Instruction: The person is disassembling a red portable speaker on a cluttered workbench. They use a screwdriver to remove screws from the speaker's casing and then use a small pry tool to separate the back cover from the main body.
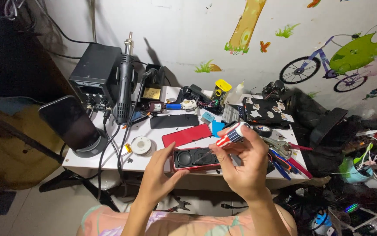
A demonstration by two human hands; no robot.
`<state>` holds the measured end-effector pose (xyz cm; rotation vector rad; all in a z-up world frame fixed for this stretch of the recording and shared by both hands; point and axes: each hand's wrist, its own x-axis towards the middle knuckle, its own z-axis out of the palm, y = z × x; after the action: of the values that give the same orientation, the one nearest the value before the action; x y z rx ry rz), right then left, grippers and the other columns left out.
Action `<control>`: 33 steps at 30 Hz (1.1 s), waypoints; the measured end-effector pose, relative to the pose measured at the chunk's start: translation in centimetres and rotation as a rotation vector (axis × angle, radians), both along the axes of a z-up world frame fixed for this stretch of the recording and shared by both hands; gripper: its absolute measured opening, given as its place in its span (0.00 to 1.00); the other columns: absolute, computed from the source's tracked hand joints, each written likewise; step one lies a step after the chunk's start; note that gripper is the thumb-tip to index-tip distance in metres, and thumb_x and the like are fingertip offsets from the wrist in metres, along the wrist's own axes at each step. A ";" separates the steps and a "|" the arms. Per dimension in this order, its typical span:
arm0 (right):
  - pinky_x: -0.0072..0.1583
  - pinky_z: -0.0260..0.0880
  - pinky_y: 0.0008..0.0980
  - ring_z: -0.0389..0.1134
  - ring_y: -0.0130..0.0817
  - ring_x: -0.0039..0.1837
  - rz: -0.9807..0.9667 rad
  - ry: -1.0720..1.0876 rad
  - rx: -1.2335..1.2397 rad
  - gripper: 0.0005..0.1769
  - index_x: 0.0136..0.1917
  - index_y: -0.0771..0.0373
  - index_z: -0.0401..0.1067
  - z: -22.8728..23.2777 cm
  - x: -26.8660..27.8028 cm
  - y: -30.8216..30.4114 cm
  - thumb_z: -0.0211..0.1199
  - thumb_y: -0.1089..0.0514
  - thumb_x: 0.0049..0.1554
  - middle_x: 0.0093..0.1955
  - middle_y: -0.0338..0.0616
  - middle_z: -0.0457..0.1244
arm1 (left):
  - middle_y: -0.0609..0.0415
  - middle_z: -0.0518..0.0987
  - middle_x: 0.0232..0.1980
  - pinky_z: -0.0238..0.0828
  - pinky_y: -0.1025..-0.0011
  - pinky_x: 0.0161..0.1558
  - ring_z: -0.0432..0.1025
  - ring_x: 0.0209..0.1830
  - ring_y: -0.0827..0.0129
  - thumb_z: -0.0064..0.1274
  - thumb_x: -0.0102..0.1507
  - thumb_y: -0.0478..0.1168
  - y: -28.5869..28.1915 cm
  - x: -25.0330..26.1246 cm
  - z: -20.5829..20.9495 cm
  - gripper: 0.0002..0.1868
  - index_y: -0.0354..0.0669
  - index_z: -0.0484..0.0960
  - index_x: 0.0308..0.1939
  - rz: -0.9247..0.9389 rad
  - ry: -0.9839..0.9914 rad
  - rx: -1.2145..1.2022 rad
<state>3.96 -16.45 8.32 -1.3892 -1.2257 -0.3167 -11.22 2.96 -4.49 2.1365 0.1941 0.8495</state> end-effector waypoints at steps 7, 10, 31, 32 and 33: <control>0.64 0.90 0.30 0.83 0.37 0.59 0.019 -0.104 -0.123 0.41 0.83 0.59 0.54 1.0 -0.1 0.9 0.74 0.70 0.67 0.69 0.62 0.71 | 0.44 0.83 0.70 0.73 0.58 0.68 0.78 0.69 0.53 0.71 0.67 0.57 0.2 -0.1 0.1 0.46 0.40 0.71 0.82 -0.001 0.059 -0.037; 0.67 0.89 0.31 0.82 0.39 0.64 0.161 -0.080 -0.201 0.38 0.82 0.56 0.53 2.6 -0.3 1.2 0.70 0.71 0.69 0.70 0.62 0.71 | 0.44 0.83 0.70 0.72 0.58 0.69 0.77 0.69 0.52 0.71 0.67 0.57 0.1 -0.2 0.1 0.45 0.41 0.72 0.81 -0.005 0.064 -0.047; 0.63 0.90 0.31 0.81 0.39 0.59 0.018 -0.111 -0.123 0.42 0.83 0.56 0.53 1.3 1.4 -0.5 0.73 0.73 0.66 0.67 0.64 0.71 | 0.48 0.80 0.68 0.72 0.62 0.62 0.72 0.62 0.57 0.72 0.67 0.56 -0.1 0.3 0.3 0.42 0.42 0.74 0.78 -0.025 0.155 -0.022; 0.63 0.90 0.31 0.81 0.40 0.59 0.045 -0.111 -0.108 0.42 0.83 0.55 0.54 1.1 1.3 -0.7 0.73 0.73 0.66 0.66 0.66 0.72 | 0.49 0.80 0.65 0.73 0.65 0.56 0.72 0.54 0.61 0.73 0.67 0.54 -0.2 0.2 0.3 0.41 0.43 0.75 0.78 -0.021 0.151 -0.026; 0.63 0.90 0.31 0.81 0.40 0.59 0.044 -0.105 -0.112 0.42 0.83 0.55 0.54 0.9 1.3 -1.1 0.73 0.73 0.66 0.66 0.66 0.72 | 0.49 0.80 0.65 0.73 0.65 0.56 0.72 0.54 0.61 0.73 0.67 0.54 -0.2 0.2 0.0 0.41 0.43 0.75 0.78 -0.024 0.156 -0.030</control>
<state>5.28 -17.52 9.19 -1.4544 -1.3764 -0.2979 -10.97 2.76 -4.50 2.1735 0.2597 0.6625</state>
